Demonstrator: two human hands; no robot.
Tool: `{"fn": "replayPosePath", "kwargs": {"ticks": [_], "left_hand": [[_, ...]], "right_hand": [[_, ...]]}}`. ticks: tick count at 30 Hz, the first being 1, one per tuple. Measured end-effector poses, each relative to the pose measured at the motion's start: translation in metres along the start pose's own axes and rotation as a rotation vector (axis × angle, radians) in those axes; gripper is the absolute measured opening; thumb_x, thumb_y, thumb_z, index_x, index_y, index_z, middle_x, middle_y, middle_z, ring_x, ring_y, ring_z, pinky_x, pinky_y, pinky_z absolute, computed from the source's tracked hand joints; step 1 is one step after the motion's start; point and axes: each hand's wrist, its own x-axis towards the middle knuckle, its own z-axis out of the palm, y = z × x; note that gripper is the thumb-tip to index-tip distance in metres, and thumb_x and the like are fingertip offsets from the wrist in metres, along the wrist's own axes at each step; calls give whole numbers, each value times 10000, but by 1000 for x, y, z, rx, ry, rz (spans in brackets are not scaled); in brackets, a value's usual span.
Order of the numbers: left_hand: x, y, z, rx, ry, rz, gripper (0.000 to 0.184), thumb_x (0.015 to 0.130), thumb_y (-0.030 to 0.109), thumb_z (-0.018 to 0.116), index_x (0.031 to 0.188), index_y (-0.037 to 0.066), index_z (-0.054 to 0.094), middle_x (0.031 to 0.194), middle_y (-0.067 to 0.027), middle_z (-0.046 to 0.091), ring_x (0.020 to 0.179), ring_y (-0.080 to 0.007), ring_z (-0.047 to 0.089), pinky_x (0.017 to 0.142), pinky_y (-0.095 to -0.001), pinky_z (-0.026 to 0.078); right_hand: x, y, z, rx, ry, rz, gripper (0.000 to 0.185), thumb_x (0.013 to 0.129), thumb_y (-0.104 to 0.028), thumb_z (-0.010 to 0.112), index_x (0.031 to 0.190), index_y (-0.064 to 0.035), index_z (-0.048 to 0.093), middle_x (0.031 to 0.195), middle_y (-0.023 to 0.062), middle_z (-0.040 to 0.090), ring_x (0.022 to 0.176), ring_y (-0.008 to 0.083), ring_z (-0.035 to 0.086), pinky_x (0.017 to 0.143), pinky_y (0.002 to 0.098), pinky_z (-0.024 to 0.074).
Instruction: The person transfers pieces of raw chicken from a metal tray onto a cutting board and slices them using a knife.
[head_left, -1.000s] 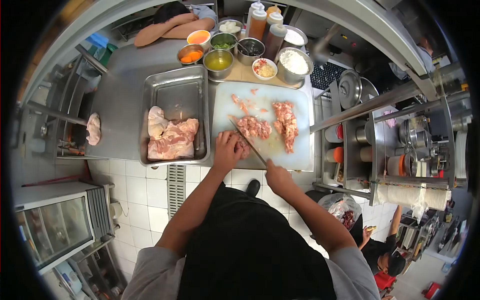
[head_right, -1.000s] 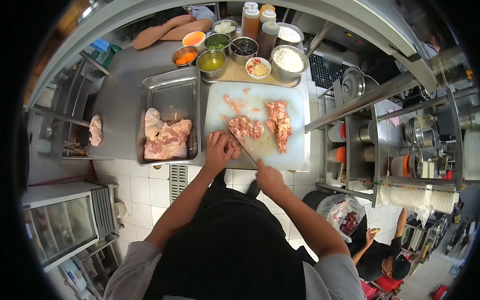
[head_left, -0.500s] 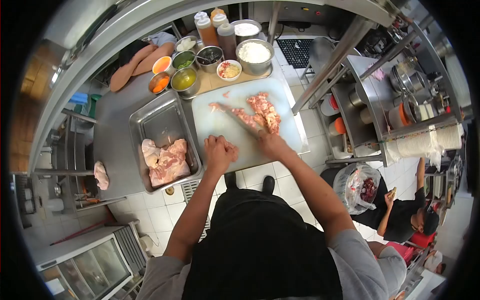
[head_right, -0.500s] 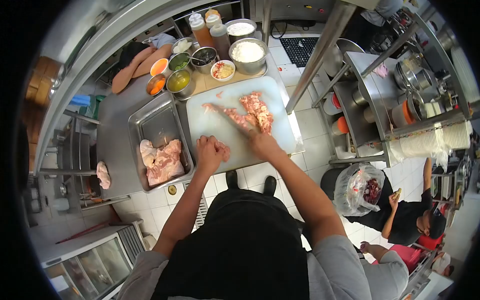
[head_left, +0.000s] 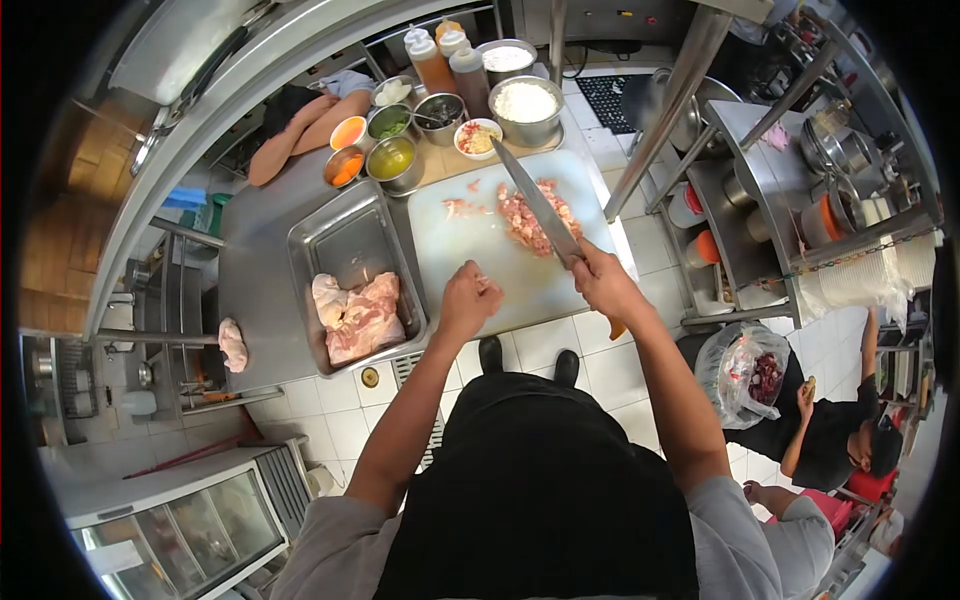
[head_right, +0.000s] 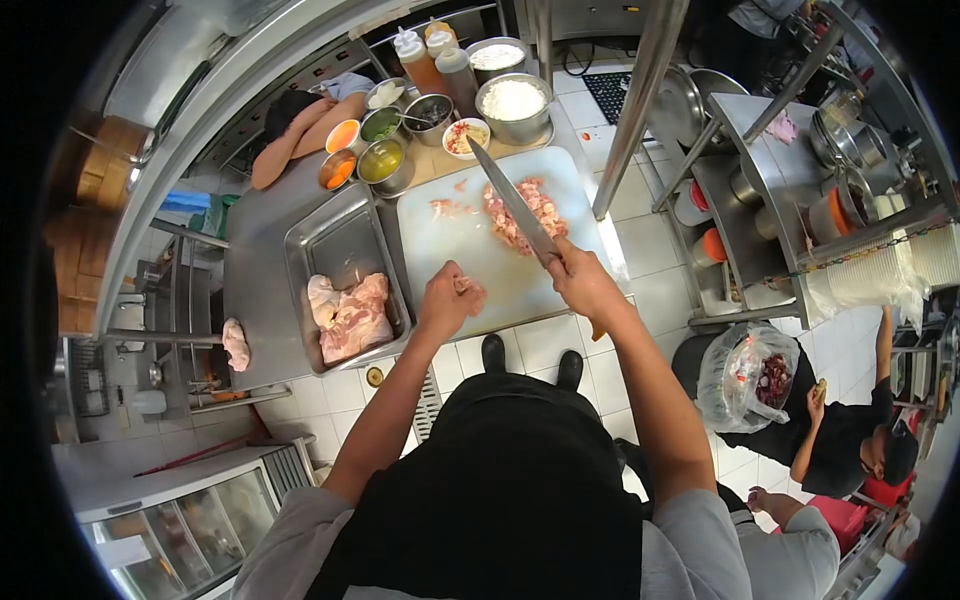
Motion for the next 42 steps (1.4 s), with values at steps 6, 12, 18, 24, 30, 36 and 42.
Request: {"fn": "replayPosePath", "kwargs": {"ticks": [6, 12, 18, 24, 30, 36, 42], "left_hand": [[22, 26, -14, -460, -217, 51, 181, 979, -37, 635, 1151, 2, 592, 989, -75, 735, 824, -129, 700, 628, -296, 564], [45, -27, -16, 119, 146, 232, 333, 909, 48, 746, 1224, 15, 643, 1082, -112, 667, 986, -247, 663, 821, -382, 574], [23, -30, 8, 241, 339, 461, 245, 881, 97, 743, 1109, 27, 690, 1142, -159, 610, 1106, -381, 586, 961, -465, 508], [25, -34, 23, 360, 356, 462, 264, 797, 78, 739, 1041, 30, 650, 1139, -147, 606, 1070, -374, 564, 922, -489, 477], [27, -30, 23, 432, 375, 450, 341, 771, 127, 743, 1084, 35, 647, 1174, -135, 610, 1118, -364, 550, 934, -494, 455], [27, -37, 28, 385, 362, 411, 337, 775, 105, 717, 1100, 48, 653, 1192, -121, 629, 1139, -360, 552, 965, -490, 449], [27, -37, 30, 422, 402, 443, 322, 787, 83, 705, 1099, 39, 642, 1204, -124, 634, 1149, -363, 568, 938, -490, 467]], "right_hand": [[-25, 12, 1, 105, -61, 45, 190, 1076, -198, 519, 1088, -11, 548, 704, 120, 602, 585, 235, 577, 604, 410, 508], [-29, 27, 19, -153, 21, -83, 222, 1041, -189, 571, 1140, 9, 546, 835, 309, 689, 807, 490, 693, 776, 590, 515], [-19, 17, 66, -487, 67, -164, 206, 1009, -184, 594, 1107, -7, 558, 762, 305, 688, 730, 513, 690, 695, 613, 553], [12, 10, 101, -573, 27, -240, 205, 1002, -175, 575, 1109, -9, 520, 753, 294, 685, 704, 508, 686, 650, 613, 544], [-3, 33, 97, -679, -82, -147, 270, 987, -146, 575, 1186, 14, 488, 749, 285, 689, 684, 491, 690, 636, 616, 546], [-79, 36, 59, -709, -174, -22, 225, 997, -157, 512, 1159, -1, 499, 767, 290, 704, 702, 490, 713, 648, 602, 575], [-10, 50, 97, -578, -117, -129, 227, 1012, -163, 504, 1158, 10, 495, 785, 298, 705, 734, 493, 719, 640, 606, 567]]}}
